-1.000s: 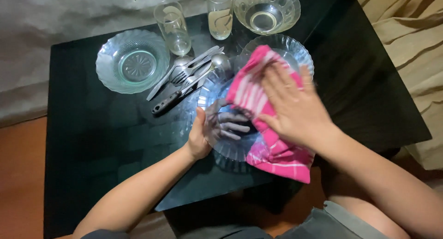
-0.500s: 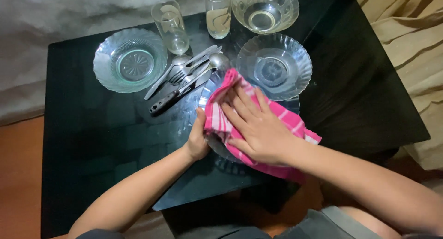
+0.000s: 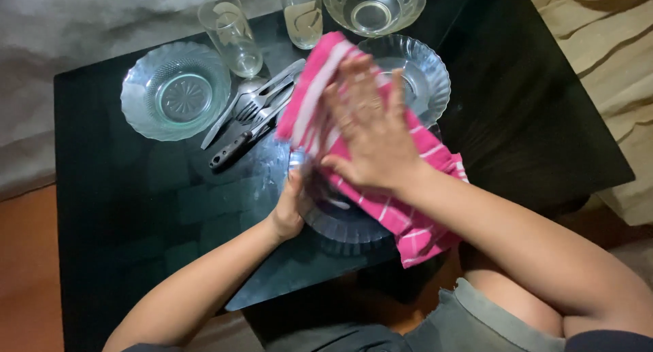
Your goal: A person sits on the floor and uses a pink cloth to wipe and dry various glass plates, bowls, and cups, then arranges them on a black table.
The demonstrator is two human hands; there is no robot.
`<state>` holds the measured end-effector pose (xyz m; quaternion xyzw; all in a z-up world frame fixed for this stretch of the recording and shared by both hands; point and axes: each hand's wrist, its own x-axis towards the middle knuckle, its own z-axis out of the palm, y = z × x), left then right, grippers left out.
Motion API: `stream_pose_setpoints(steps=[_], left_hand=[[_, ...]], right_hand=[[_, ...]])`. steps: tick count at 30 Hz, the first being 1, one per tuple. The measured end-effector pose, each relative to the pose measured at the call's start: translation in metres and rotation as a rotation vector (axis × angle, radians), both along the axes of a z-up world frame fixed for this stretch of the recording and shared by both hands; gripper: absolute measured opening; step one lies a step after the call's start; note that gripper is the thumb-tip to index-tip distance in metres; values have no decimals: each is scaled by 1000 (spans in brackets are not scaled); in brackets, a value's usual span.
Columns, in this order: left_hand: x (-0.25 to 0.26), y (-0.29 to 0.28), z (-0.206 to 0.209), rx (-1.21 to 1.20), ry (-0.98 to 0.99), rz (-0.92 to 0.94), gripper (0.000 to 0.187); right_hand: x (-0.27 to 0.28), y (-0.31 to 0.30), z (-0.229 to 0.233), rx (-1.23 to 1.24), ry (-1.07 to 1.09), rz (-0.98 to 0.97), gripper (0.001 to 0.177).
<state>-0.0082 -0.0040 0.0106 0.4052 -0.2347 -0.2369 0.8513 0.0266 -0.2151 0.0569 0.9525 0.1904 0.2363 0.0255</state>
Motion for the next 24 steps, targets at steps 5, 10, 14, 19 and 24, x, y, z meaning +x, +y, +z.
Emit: stream_pose_setpoints(steps=[5,10,14,19,24], left_hand=[[-2,6,-6,264,-419,126,69],[-4,5,-5,303,-454,148,65],[-12,-10,19,201,-338,126,57],[-19,-9,27,173,-345,135,75],[-20,-8,29,144,-292,119,87]], right_hand=[[-7,34,39,7,-325,481,71],[19,16,44,25,-586,547,68],[18,1,53,-18,-586,404,70],[14,-20,52,-65,-547,296,62],[4,-38,61,14,-492,238,59]])
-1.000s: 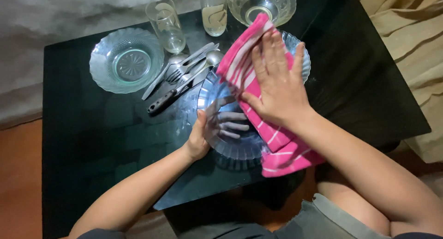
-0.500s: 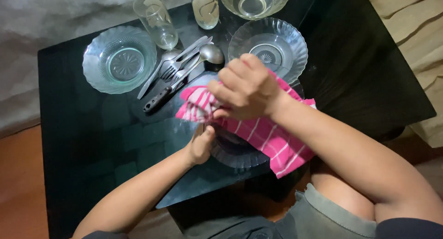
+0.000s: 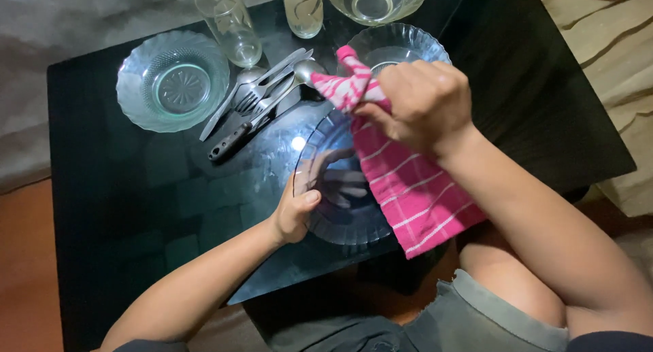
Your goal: A person sits on the floor and uses a pink cloth to wipe and dry various glass plates, bowls, and cups, then arranges them on a black table.
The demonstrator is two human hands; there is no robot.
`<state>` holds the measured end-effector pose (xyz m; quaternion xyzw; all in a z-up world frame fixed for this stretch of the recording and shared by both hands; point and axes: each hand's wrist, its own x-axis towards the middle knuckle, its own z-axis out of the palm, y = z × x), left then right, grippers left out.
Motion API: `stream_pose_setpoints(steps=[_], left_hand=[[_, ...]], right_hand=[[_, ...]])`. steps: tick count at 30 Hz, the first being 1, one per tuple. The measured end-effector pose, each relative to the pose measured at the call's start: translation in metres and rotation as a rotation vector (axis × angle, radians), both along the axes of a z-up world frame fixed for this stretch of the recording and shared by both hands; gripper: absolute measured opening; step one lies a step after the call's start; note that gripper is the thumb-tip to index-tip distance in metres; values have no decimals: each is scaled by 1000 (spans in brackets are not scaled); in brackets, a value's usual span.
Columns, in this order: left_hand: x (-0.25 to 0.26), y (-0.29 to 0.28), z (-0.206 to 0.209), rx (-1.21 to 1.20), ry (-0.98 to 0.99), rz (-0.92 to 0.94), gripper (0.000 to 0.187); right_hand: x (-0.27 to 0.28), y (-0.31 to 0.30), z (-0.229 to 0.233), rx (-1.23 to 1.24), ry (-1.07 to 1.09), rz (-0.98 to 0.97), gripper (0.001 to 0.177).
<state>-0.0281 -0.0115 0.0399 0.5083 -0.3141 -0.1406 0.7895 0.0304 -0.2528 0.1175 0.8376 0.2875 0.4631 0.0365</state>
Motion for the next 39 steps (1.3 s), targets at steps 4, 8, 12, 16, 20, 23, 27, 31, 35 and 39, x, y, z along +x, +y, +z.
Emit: stream_pose_setpoints(steps=[4,8,12,16,20,23,27,31,35,39], left_hand=[[3,2,-3,-114,181,-95,92],[9,3,-16,-200,268,-115,97],[7,7,-6,-127,227,-39,103],[5,8,6,-58,156,54,105],[4,11,16,-24,127,135,109],[4,13,10,-167,178,116,104],[8,17,21,-210,145,158,101],[1,10,32,-265,112,303,85],[12,17,13,-277,103,324,92],[7,6,11,-226,95,396,91]], right_hand=[[0,-19,-13,117,106,-28,60],[1,-33,-26,270,222,-29,60],[-2,-32,-32,441,316,25,54],[-6,-23,-31,685,410,144,42],[-12,-9,-38,931,485,186,40],[-24,5,-30,1038,556,217,39],[-31,29,-24,1171,606,231,36],[-45,47,-35,1369,735,264,35],[-62,64,-47,1628,1022,290,34],[-67,63,-63,1715,1210,272,25]])
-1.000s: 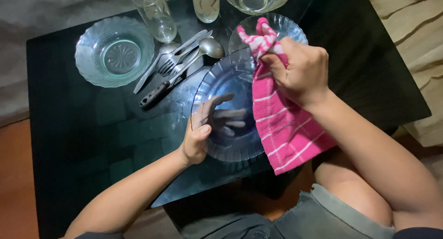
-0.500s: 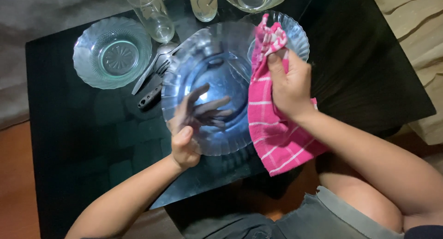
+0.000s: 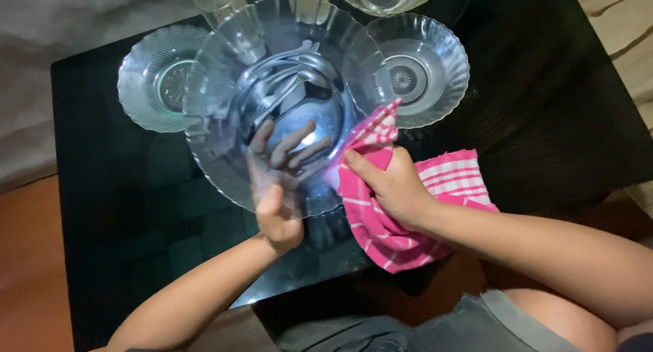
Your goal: A person sits on the floor and uses a pink cloth to wipe and dry various glass plates, bowls, and cups, then arranges them on a black table.
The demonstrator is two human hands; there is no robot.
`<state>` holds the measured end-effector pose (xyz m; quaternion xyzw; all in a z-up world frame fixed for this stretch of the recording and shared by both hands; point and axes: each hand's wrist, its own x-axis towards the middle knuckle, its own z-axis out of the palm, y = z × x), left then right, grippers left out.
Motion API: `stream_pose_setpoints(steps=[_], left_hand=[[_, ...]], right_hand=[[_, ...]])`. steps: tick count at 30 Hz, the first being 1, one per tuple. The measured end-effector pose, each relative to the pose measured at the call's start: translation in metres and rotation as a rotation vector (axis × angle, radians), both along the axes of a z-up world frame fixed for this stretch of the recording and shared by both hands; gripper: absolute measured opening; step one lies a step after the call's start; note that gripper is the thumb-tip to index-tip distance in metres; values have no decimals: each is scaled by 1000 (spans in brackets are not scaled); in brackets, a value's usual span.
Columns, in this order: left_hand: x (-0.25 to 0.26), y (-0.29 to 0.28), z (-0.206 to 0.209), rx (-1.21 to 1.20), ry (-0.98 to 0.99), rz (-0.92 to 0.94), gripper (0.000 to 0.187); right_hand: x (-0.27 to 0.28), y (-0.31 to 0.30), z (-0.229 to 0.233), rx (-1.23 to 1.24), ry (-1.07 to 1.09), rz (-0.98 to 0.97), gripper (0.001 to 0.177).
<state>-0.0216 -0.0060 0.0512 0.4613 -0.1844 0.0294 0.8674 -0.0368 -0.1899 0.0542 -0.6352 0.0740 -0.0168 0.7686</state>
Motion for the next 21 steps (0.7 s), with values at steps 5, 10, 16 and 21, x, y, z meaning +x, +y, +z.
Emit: stream_pose_setpoints(steps=[5,10,16,21], left_hand=[[-3,-8,-21,145,-72,-107,89],[13,19,17,299,-105,-370,109],[14,14,14,288,154,-479,77],[10,12,2,194,218,-419,57]], right_hand=[[17,-46,-33,-213,14,-32,13],[12,-92,25,-428,-157,63,20],[2,-111,29,-587,-225,19,34],[0,-103,34,-550,-56,36,35]])
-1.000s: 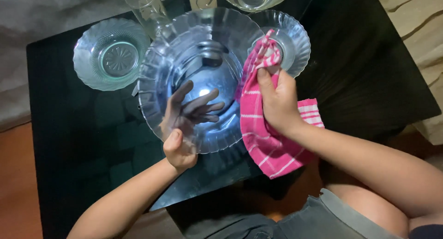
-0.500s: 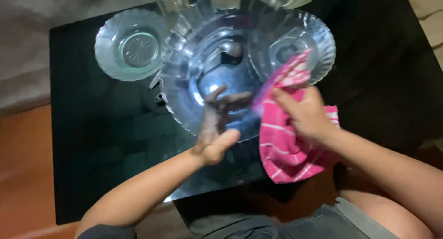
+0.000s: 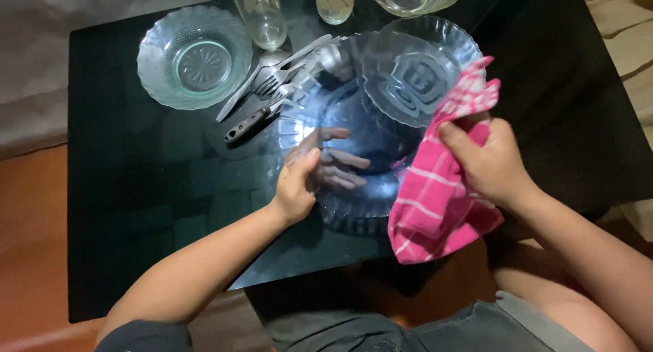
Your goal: A person sits on the floor and uses a pink cloth to wipe and dry various glass plates, bowls, and cups, then arranges them on a black table.
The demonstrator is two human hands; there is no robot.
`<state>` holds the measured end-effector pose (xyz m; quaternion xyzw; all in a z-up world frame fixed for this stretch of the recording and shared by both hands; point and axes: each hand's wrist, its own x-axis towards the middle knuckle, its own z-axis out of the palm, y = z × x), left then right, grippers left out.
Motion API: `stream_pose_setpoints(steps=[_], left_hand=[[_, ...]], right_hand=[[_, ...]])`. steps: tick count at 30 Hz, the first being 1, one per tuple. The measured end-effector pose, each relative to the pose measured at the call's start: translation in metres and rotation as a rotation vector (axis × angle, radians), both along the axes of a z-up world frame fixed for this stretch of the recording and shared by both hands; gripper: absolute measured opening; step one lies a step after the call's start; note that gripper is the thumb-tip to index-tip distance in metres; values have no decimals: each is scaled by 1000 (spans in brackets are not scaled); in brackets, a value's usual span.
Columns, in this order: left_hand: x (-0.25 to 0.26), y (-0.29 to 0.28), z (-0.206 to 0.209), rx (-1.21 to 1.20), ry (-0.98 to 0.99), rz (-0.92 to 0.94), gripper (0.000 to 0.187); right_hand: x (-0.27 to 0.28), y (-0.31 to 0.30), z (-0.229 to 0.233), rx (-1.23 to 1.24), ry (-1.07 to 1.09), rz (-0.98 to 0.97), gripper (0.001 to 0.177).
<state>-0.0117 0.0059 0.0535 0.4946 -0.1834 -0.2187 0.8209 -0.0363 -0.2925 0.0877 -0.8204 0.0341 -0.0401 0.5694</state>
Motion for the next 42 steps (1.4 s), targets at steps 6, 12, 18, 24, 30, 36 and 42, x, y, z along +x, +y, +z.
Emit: stream_pose_setpoints(steps=[6,12,18,24,30,36,42], left_hand=[[4,2,0,2,-33,96,54],[4,1,-1,6,-9,65,59],[1,-2,-8,22,-121,-5,94],[-1,-2,-22,60,-398,220,75],[0,-4,-23,72,-426,274,64],[-2,-4,-34,-79,-230,133,71],[0,-4,-27,141,-433,348,64]], right_hand=[[-7,-9,28,-315,289,245,35],[-29,-27,44,-422,-136,-153,43],[-1,49,72,-605,-830,266,23],[-1,95,16,-1279,-612,433,101],[16,88,25,-1513,-662,432,89],[21,87,16,-1247,-447,345,97],[18,87,16,-1231,-828,599,85]])
